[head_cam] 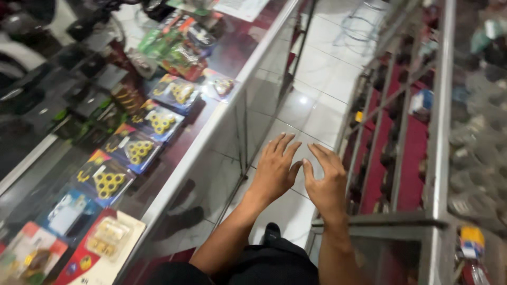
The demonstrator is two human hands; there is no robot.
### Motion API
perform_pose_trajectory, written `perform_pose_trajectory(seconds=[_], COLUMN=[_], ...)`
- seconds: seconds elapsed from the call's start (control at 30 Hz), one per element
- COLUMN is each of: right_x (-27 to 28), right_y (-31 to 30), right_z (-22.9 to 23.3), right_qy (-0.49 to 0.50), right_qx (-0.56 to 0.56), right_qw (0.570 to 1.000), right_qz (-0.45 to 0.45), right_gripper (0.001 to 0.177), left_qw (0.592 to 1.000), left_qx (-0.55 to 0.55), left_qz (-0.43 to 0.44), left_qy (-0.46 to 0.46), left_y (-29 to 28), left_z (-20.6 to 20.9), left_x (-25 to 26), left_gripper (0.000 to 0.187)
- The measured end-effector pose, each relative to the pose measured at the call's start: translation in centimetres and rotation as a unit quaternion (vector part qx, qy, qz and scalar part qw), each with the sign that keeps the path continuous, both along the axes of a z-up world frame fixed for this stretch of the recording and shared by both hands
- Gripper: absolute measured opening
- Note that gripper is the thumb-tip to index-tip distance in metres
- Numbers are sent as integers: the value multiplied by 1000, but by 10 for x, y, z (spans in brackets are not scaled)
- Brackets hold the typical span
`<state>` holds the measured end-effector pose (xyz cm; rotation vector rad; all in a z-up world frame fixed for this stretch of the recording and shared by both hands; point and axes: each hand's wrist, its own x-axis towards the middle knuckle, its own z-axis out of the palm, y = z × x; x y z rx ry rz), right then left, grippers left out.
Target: The person picks up several packaged motorcycle light bulbs and small boxed components from a display counter, turns them over by hand to check the packaging, and places them back onto the glass counter and into a metal parts bin.
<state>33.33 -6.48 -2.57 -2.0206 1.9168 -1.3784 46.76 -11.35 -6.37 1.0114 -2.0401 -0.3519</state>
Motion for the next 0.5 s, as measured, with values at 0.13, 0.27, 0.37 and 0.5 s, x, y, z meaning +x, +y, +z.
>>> perform_pose_trajectory(seconds=[0.13, 0.27, 0.37, 0.5], right_x=[2, -1, -1, 9], right_y=[-23, -41, -54, -67], right_z=[-1, -1, -2, -7], right_qy=[3, -5, -20, -30], right_qx=[-1, 12, 18, 27], right_qw=[998, 994, 989, 979], right_qz=[57, 107, 143, 199], right_gripper=[37, 37, 37, 37], left_qw=[998, 995, 990, 980], left_qx=[1, -4, -12, -3], left_qz=[57, 101, 140, 199], left_qy=[-10, -11, -15, -11], left_y=[-7, -12, -13, -7], left_z=[-1, 2, 5, 10], left_x=[7, 10, 13, 27], left_gripper=[48, 49, 51, 51])
